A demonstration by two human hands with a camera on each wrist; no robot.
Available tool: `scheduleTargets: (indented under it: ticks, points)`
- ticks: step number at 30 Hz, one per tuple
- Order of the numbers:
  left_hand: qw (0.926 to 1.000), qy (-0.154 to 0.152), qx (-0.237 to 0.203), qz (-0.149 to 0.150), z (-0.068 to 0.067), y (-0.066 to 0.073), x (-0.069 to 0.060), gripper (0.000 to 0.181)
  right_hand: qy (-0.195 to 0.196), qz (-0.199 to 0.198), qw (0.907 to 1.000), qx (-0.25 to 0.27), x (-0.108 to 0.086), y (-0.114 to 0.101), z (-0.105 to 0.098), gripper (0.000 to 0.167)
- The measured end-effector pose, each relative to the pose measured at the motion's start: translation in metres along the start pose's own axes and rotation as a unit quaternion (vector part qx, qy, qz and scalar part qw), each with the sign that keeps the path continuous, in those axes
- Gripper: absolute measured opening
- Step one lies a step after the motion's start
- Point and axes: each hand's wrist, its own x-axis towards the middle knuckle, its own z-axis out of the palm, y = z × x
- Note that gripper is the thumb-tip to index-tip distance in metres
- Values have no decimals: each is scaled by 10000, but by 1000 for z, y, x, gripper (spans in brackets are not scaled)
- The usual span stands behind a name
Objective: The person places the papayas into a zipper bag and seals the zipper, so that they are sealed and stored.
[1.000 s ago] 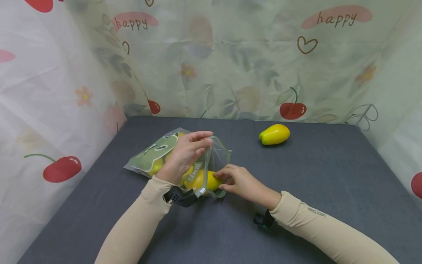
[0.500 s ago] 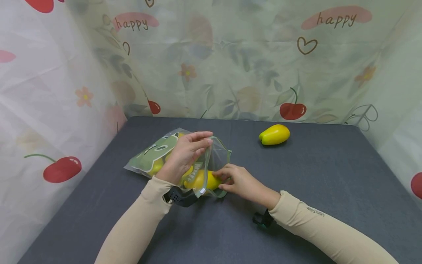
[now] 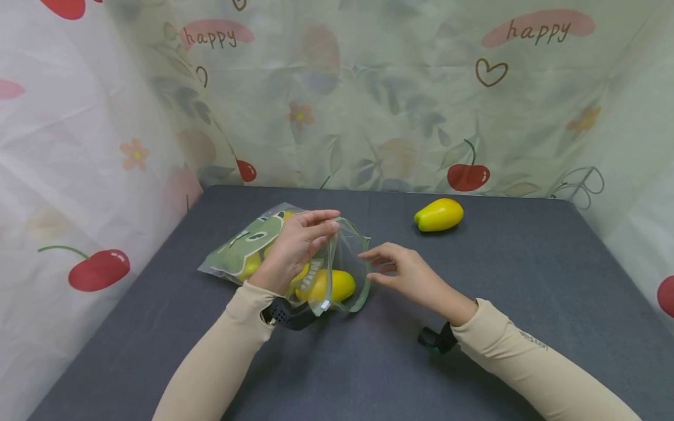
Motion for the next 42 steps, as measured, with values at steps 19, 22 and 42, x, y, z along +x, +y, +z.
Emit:
scheduleTargets:
  ticks: [19, 22, 42]
  points:
    - [9999, -46, 17, -90, 0, -1, 2, 35, 1125, 761, 9904, 263, -2, 23, -62, 48]
    - [9999, -42, 15, -100, -1, -1, 1, 35, 1276, 814, 9881, 282, -1, 29, -67, 49]
    - [9999, -24, 67, -117, 0, 0, 1, 38, 1519, 1298, 9798, 109, 10, 71, -84, 54]
